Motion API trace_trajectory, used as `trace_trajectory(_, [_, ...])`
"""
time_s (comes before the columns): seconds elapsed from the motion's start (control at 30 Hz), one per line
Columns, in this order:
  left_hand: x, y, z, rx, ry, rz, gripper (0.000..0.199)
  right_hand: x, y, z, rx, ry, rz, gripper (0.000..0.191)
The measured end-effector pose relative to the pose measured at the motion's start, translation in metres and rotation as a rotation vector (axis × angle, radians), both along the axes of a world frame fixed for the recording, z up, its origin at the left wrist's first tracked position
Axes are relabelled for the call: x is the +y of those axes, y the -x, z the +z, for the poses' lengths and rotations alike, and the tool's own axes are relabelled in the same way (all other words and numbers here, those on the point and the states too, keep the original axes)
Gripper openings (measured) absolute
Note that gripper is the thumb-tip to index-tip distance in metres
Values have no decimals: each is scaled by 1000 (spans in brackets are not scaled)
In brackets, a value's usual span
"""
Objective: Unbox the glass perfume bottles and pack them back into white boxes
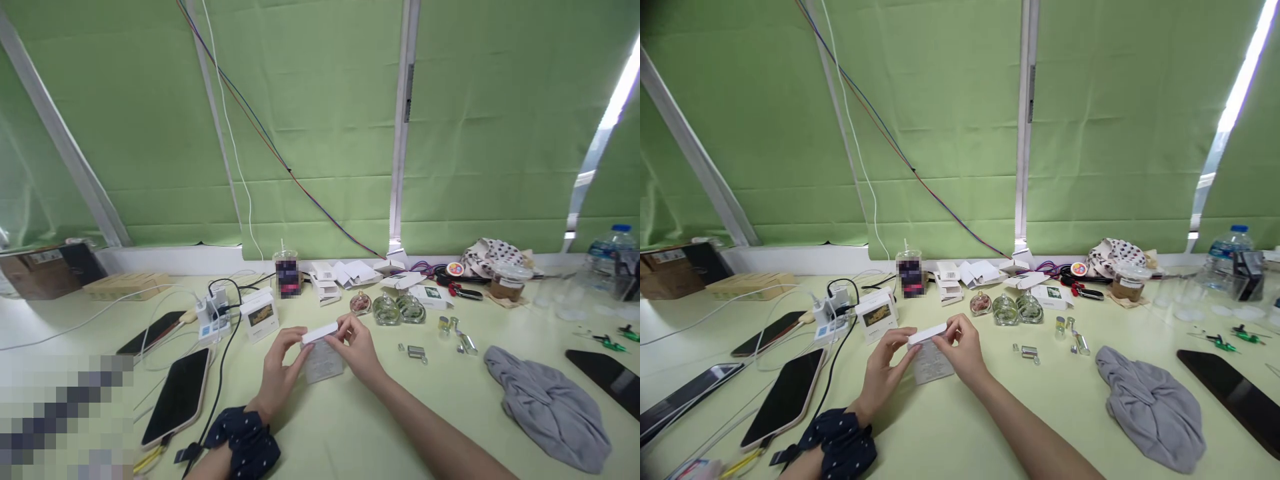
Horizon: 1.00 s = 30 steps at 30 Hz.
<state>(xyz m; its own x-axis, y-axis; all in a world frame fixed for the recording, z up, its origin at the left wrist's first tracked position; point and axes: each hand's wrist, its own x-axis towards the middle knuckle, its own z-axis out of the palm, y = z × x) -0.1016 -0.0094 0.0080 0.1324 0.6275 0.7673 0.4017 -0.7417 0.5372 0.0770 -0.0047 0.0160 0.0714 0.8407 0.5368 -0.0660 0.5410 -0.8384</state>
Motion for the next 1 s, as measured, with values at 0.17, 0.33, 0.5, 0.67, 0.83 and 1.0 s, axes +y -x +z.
trace_trajectory(0.17, [1,3,6,42,127,-5,19,5,-7,1,34,75,144,41])
trace_trajectory(0.33, [0,1,10,17,151,-59,16,4,-11,5,-91,-1,127,24])
trace_trajectory(0.5, [0,2,8,21,160,-101,15,8,-12,0,-69,-16,169,19])
trace_trajectory(0.67, [3,6,4,86,95,-104,14,11,-17,-1,-86,-10,248,16])
trace_trajectory(0.83, [5,5,2,195,-35,-106,10,10,-19,0,-116,-28,287,20])
trace_trajectory(1.0, [4,2,-4,242,-106,-62,13,15,-20,-6,-136,-33,294,21])
